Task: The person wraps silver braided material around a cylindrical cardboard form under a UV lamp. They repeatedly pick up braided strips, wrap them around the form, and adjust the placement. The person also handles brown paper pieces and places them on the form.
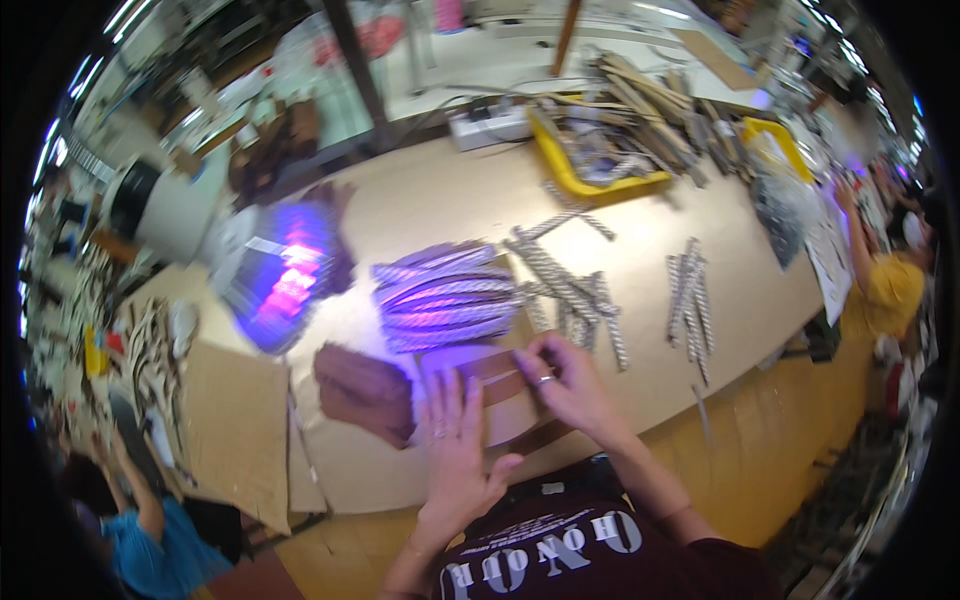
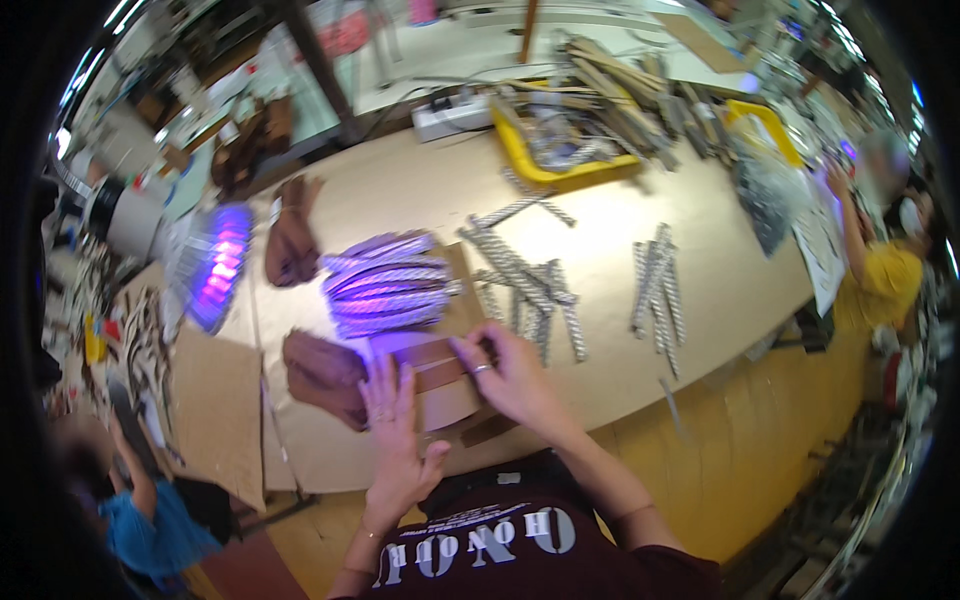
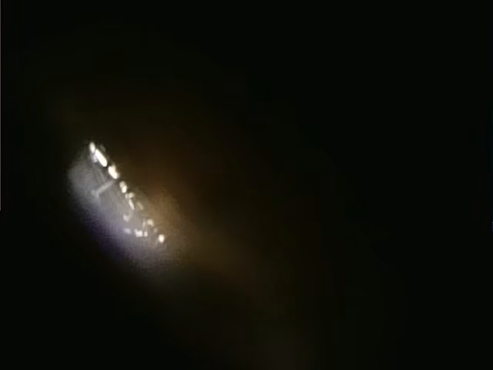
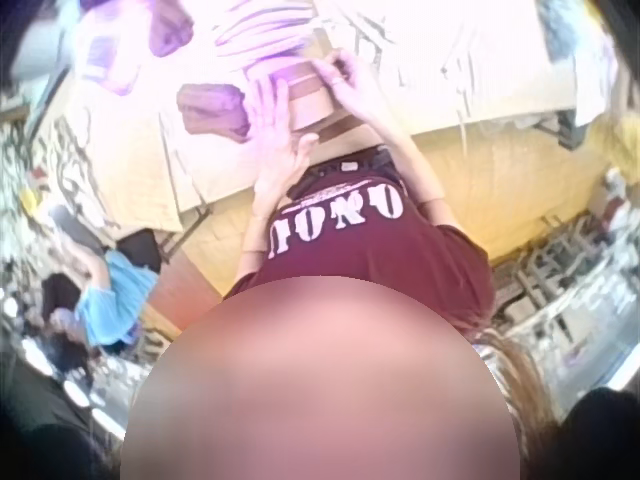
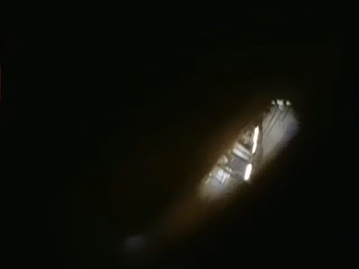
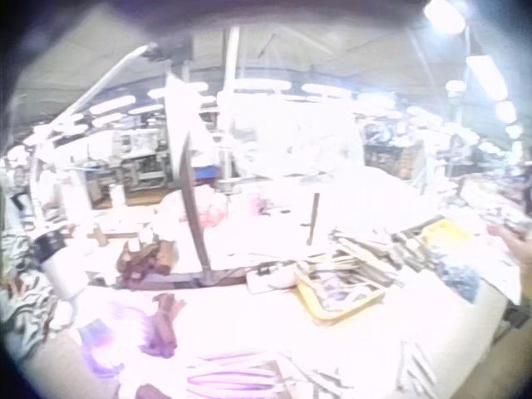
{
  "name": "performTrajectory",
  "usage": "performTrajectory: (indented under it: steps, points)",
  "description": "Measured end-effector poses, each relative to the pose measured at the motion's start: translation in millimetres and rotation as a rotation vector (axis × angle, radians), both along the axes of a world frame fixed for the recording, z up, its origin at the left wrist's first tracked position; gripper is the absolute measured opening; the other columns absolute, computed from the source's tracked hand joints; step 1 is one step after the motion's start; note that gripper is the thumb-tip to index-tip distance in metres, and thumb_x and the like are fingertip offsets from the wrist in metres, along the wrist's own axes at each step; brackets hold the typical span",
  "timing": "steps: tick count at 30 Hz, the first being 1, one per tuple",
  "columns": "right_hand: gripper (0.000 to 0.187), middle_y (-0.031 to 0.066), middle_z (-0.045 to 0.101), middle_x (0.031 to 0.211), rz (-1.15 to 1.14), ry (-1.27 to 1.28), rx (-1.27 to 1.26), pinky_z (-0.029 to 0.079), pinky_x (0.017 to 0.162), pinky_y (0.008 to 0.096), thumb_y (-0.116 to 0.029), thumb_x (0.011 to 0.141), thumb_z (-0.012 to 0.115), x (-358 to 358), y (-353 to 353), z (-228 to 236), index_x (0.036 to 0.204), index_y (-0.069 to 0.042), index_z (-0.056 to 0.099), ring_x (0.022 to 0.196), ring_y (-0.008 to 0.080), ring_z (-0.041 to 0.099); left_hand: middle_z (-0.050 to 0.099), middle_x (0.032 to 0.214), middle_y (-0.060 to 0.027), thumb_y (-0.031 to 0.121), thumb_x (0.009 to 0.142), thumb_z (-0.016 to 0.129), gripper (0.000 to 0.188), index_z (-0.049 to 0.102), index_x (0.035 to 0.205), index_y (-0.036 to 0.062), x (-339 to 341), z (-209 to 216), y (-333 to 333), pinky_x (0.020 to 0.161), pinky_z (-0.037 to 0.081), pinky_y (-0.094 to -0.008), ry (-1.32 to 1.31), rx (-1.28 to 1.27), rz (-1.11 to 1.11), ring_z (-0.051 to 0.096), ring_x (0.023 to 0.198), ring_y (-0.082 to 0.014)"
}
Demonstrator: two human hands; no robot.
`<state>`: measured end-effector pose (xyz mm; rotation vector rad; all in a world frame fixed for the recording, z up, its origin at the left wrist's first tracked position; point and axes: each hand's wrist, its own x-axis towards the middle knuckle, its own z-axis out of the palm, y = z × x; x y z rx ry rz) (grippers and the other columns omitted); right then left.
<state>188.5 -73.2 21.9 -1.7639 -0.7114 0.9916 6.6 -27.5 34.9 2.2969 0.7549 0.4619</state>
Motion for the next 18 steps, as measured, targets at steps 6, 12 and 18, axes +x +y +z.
performTrajectory:
  steps: [6,12,18]
  points:
    - [0.025,0.0027,0.062,0.079,-0.078,-0.056,0.141,0.045,0.061,0.0239,-0.023,0.090,0.068,12,-14,3,0.101,-0.001,0.062,0.068,0.0086,0.055,0.010,0.157,-0.0264,0.064,0.089,0.045,0.089,0.025,0.149,0.0023,1,5,2,0.114,0.006,-0.0605,0.086,0.036,-0.010,0.007,0.144,-0.0487]
    - [0.021,0.0120,0.064,0.087,-0.441,-0.660,-0.030,0.050,0.067,0.0354,-0.022,0.087,0.068,81,-69,-6,0.099,-0.004,0.065,0.073,0.0233,0.062,0.009,0.157,-0.0267,0.066,0.088,0.046,0.088,0.030,0.148,0.0042,2,7,1,0.113,0.007,-0.0628,0.136,0.049,-0.054,0.006,0.144,-0.0489]
    - [0.026,0.0135,0.060,0.090,-0.648,-0.973,-0.398,0.047,0.075,0.0389,-0.022,0.087,0.068,146,-128,-25,0.101,-0.001,0.062,0.080,0.0265,0.059,0.035,0.148,-0.0249,0.056,0.088,0.057,0.067,0.051,0.130,0.0044,7,2,-19,0.111,0.021,-0.0613,-0.273,0.403,0.001,0.032,0.136,-0.0463]
